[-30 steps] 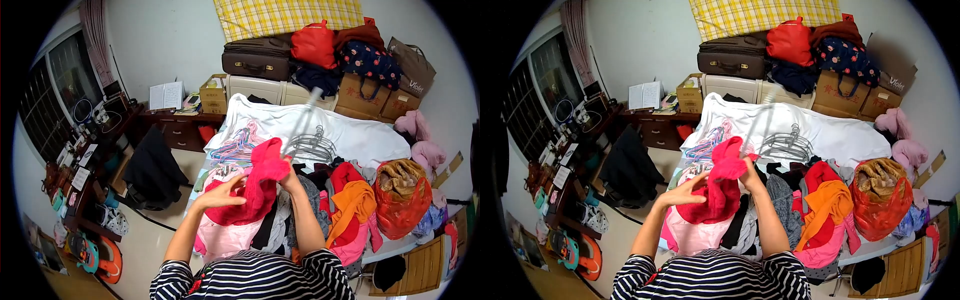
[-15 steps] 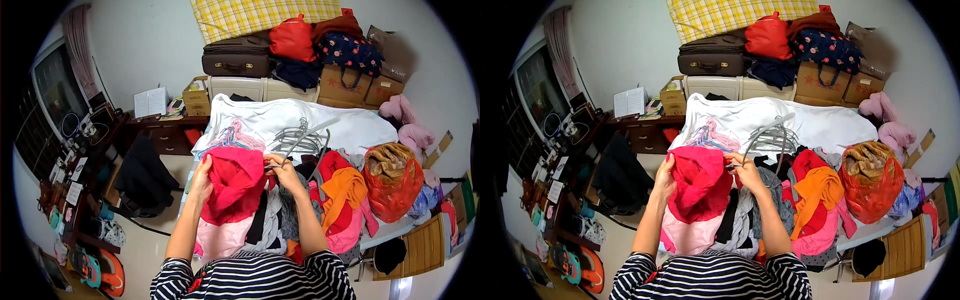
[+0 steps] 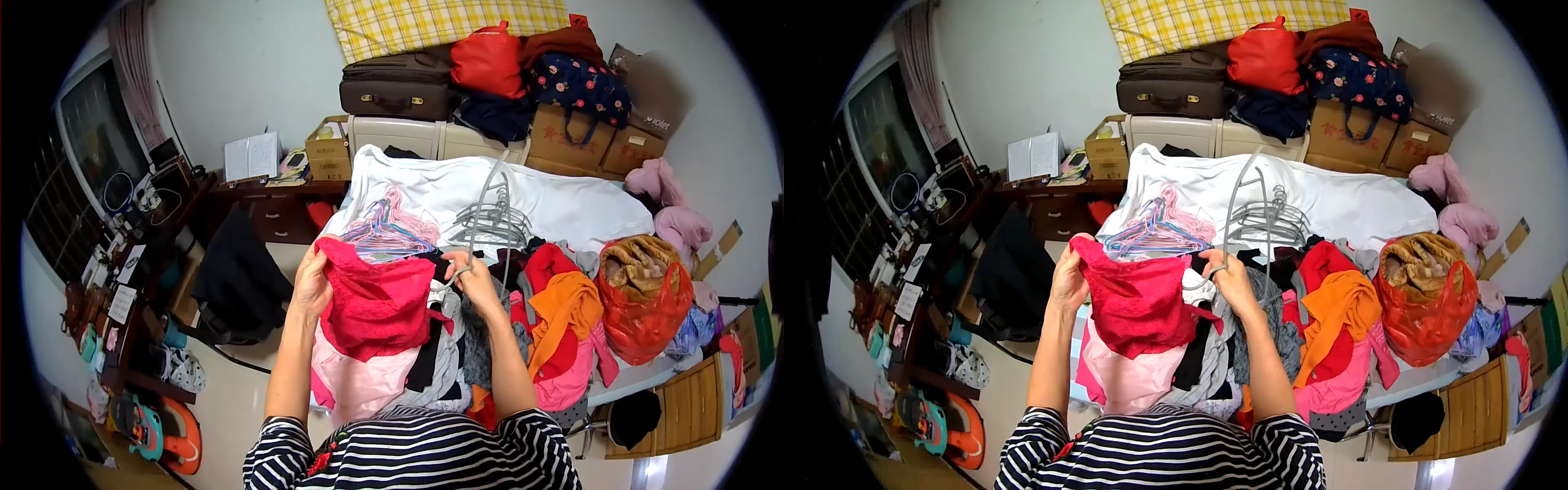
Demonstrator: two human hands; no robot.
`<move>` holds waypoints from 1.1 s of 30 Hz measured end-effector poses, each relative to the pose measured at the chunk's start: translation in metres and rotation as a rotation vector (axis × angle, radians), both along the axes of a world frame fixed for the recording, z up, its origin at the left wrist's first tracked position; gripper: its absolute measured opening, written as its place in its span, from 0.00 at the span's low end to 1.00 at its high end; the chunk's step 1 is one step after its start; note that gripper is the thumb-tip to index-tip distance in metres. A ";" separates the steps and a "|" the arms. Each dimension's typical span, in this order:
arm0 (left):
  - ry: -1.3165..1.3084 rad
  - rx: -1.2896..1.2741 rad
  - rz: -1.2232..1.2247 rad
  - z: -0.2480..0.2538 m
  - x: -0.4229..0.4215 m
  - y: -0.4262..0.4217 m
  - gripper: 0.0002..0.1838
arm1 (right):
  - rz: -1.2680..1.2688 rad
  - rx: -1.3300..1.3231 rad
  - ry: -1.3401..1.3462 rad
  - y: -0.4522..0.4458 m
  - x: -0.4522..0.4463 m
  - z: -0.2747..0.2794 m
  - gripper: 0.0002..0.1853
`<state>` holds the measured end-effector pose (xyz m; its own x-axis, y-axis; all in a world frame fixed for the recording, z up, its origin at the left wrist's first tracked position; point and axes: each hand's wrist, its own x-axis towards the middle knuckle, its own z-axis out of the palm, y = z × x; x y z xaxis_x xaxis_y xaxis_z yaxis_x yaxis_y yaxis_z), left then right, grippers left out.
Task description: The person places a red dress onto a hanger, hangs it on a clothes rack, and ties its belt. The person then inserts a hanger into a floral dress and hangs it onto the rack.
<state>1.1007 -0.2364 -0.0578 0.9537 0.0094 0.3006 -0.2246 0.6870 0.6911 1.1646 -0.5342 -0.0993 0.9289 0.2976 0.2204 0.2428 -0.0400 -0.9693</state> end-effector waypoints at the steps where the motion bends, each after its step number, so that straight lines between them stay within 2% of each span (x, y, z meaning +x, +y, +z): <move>1: 0.022 0.040 0.070 0.008 -0.003 -0.003 0.10 | 0.051 -0.065 -0.034 0.003 -0.002 0.001 0.16; 3: -0.014 0.023 0.100 0.011 0.000 0.004 0.10 | 0.148 -0.199 -0.097 0.012 -0.006 0.004 0.17; 5: -0.008 -0.048 0.212 0.012 0.003 0.014 0.10 | -0.004 -0.386 -0.275 0.020 -0.018 0.006 0.16; 6: -0.035 -0.152 0.179 0.007 0.005 0.026 0.08 | -0.091 -0.501 -0.338 0.022 -0.026 0.013 0.15; 7: -0.096 -0.184 0.098 0.002 0.008 0.041 0.08 | -0.086 -0.500 -0.340 0.021 -0.026 0.010 0.15; 8: -0.154 -0.214 0.017 -0.005 0.011 0.053 0.08 | -0.149 -0.494 -0.485 0.018 -0.025 0.003 0.13; 9: -0.102 -0.249 0.109 -0.004 0.008 0.053 0.08 | -0.213 -0.483 -0.631 0.018 -0.024 -0.003 0.10; 10: -0.105 -0.249 0.114 -0.003 0.005 0.054 0.08 | -0.209 -0.481 -0.634 0.019 -0.024 -0.009 0.10; 13: -0.010 -0.284 0.158 -0.004 -0.003 0.053 0.09 | -0.136 -0.304 -0.162 0.024 -0.014 -0.027 0.13; 14: -0.003 -0.285 0.161 -0.006 -0.004 0.052 0.09 | -0.133 -0.306 -0.155 0.028 -0.010 -0.035 0.13; 16: -0.044 -0.236 0.089 -0.004 -0.005 0.049 0.09 | 0.090 -0.047 -0.009 0.045 -0.008 -0.049 0.20; 17: -0.009 -0.224 0.137 -0.002 -0.006 0.045 0.09 | 0.150 -0.038 0.002 0.056 -0.009 -0.057 0.21; 20: 0.022 -0.241 0.141 0.002 -0.008 0.036 0.09 | 0.461 0.089 0.288 0.088 -0.032 -0.048 0.26; 22: 0.019 -0.236 0.137 0.002 -0.008 0.033 0.09 | 0.504 0.019 0.378 0.111 -0.047 -0.055 0.29; 23: 0.009 -0.244 0.116 0.003 -0.009 0.031 0.08 | 0.515 -0.210 -0.127 0.117 -0.049 -0.063 0.29; 24: -0.002 -0.253 0.095 0.004 -0.010 0.030 0.07 | 0.624 -0.268 -0.091 0.117 -0.053 -0.058 0.31; 26: 0.005 -0.248 0.117 0.001 -0.011 0.035 0.07 | 0.470 -0.261 0.062 0.124 -0.070 -0.045 0.30; 28: -0.029 -0.219 0.119 -0.002 -0.013 0.045 0.07 | 0.367 -0.450 0.197 0.127 -0.049 -0.042 0.28; 29: -0.002 -0.181 0.205 -0.003 -0.015 0.050 0.07 | 0.279 -0.269 0.132 0.129 -0.024 -0.084 0.25; 30: -0.003 -0.182 0.214 -0.004 -0.018 0.056 0.07 | 0.287 -0.036 0.237 0.120 -0.012 -0.076 0.24; 31: 0.034 -0.114 0.308 -0.006 -0.021 0.061 0.06 | 0.188 0.042 0.299 0.109 -0.005 -0.060 0.23; 32: 0.070 -0.045 0.400 -0.009 -0.022 0.067 0.06 | -0.002 0.069 0.107 0.103 0.010 -0.065 0.23; 33: 0.107 0.161 0.444 -0.018 -0.022 0.074 0.08 | -0.065 0.117 0.197 0.091 -0.014 -0.005 0.24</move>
